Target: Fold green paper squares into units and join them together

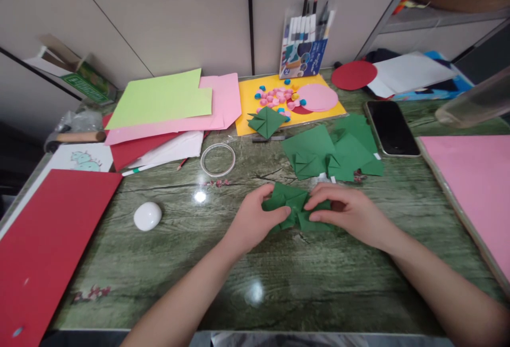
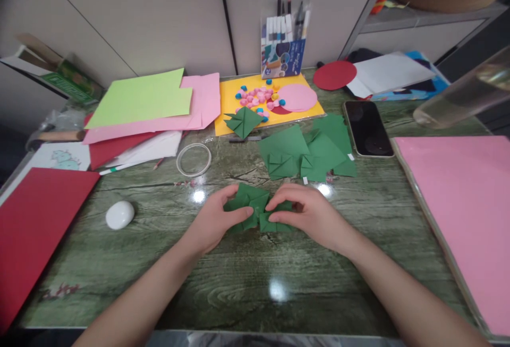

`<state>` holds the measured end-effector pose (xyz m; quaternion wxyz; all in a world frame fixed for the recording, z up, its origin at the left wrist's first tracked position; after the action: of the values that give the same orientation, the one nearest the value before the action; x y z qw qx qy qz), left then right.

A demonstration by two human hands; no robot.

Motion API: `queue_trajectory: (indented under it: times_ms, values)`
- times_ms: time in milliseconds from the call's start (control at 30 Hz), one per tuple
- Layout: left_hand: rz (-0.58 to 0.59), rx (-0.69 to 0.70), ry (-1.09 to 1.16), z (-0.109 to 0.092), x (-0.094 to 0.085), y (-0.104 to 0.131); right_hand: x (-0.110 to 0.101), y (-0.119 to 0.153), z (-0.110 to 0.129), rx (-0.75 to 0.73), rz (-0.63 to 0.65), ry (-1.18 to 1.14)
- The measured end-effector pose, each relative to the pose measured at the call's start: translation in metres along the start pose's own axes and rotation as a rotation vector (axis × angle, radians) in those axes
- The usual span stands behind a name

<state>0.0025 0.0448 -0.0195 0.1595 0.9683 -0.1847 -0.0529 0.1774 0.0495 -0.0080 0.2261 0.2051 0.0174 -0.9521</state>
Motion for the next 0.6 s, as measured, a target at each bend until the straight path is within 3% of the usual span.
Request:
queue_trajectory:
  times_ms: [333, 600]
  values:
    - [0.012, -0.062, 0.213, 0.0040, 0.0029, -0.0008, -0.0039, 0.0045, 0.0050, -0.174, -0.028, 0.134]
    - [0.000, 0.026, -0.061, 0.0017, 0.0011, -0.0012, -0.0001, 0.0032, -0.0014, -0.066, -0.077, 0.102]
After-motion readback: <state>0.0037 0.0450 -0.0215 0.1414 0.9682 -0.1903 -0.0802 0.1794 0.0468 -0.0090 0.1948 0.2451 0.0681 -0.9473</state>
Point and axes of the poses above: each hand's wrist, its own y-axis away from the middle knuckle, its own x-axis out of the palm, z = x × y, the point moved 4 cm from there along -y, towards the middle knuckle, and after that the axes turned 5 degrees about -y, right-handed, at the moved point
